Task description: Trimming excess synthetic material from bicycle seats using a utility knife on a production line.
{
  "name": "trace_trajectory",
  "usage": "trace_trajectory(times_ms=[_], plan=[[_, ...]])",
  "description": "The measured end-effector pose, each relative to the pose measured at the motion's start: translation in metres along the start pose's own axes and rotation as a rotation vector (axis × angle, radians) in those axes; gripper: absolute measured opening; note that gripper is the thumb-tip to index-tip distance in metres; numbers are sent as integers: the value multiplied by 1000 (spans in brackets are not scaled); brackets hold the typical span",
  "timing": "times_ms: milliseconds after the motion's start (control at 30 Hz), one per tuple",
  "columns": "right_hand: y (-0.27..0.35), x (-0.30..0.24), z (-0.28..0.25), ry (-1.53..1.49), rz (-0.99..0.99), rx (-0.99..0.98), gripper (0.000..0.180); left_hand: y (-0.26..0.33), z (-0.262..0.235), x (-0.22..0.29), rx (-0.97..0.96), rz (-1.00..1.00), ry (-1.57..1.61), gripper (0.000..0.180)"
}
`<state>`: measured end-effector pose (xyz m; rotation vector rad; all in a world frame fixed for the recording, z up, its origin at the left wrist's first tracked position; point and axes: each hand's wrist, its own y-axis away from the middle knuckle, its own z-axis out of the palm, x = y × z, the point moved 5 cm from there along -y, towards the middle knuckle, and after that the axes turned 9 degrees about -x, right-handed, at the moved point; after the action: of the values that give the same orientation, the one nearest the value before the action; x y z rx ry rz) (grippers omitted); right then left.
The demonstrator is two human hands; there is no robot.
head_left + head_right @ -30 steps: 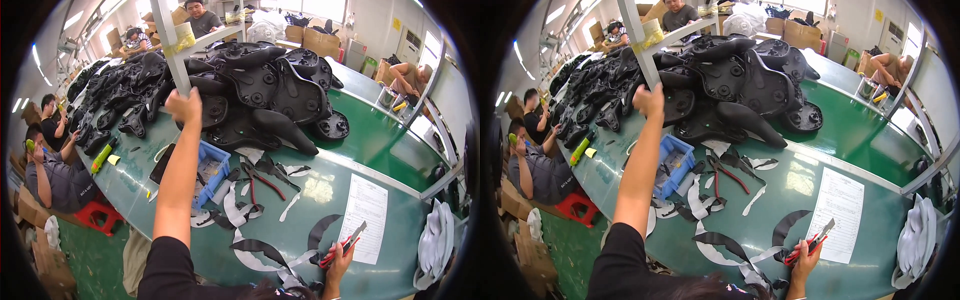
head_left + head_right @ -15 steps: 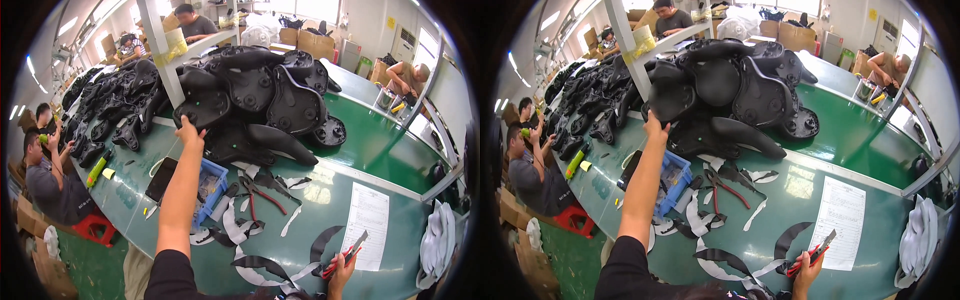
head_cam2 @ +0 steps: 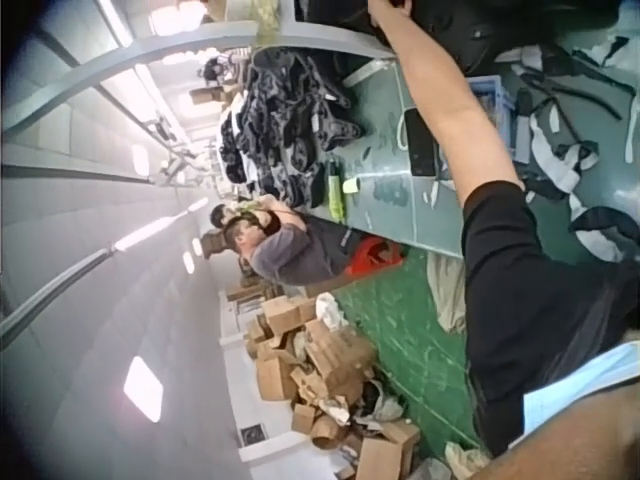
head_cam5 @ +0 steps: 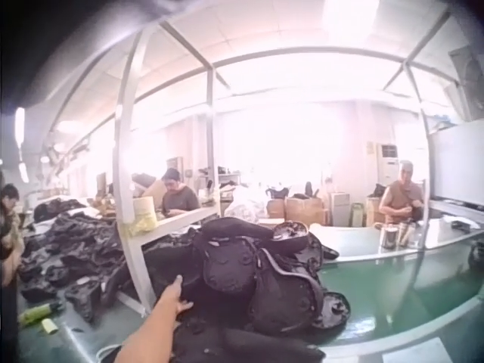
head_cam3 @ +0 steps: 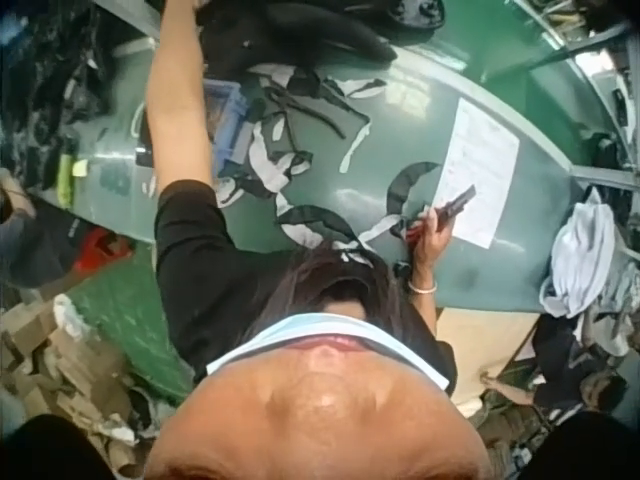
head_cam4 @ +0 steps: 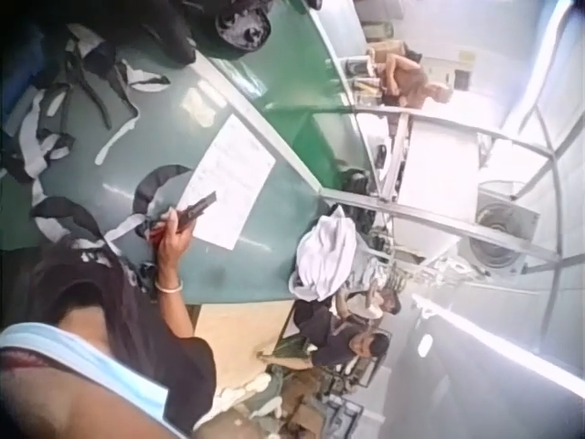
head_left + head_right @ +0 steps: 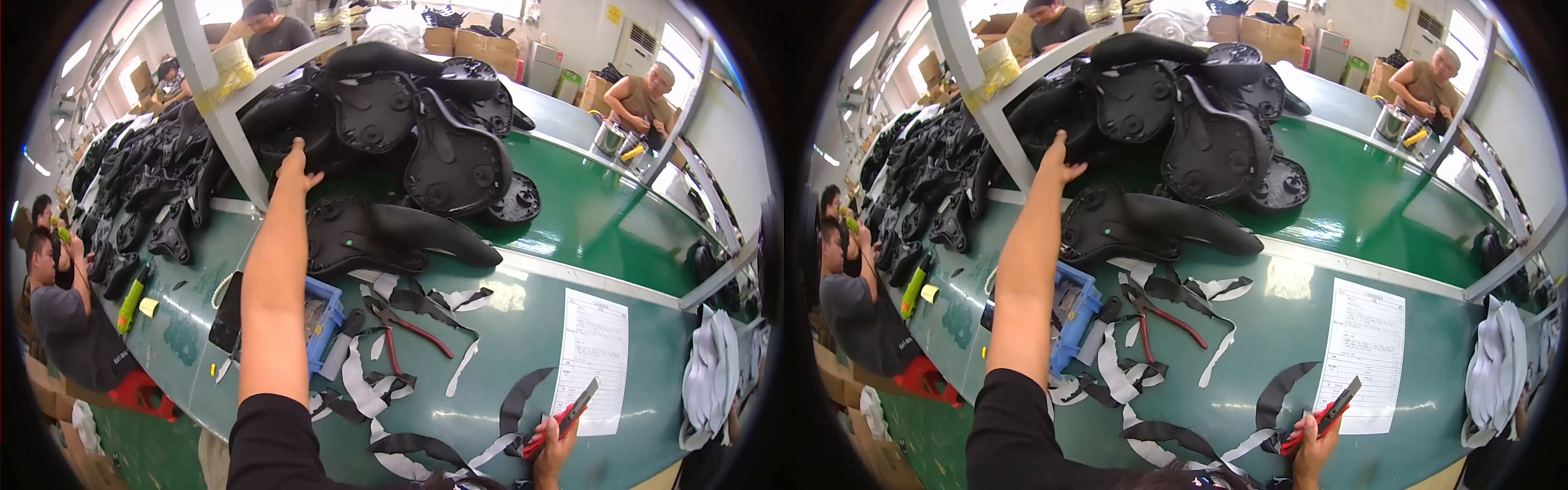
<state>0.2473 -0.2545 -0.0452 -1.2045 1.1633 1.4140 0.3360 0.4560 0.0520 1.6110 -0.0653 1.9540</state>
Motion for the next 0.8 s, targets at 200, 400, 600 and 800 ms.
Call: trace_trajectory(times_ms=[200,400,600,800], plan=[[-8,3,-3,63,-1,-20,36,36,-38,-36,-182,366,-1281,76],[-10,-9,-2,94,-25,-43,35,67,-35,-78,-383,-20,-1049,53],[-4,-3,-4,39,-18,-27,39,37,6,-18,-221,990,-1288,42],[-5,-3,-6,53,49,-15,25,1,9,-14,-57,768,-1106,44]])
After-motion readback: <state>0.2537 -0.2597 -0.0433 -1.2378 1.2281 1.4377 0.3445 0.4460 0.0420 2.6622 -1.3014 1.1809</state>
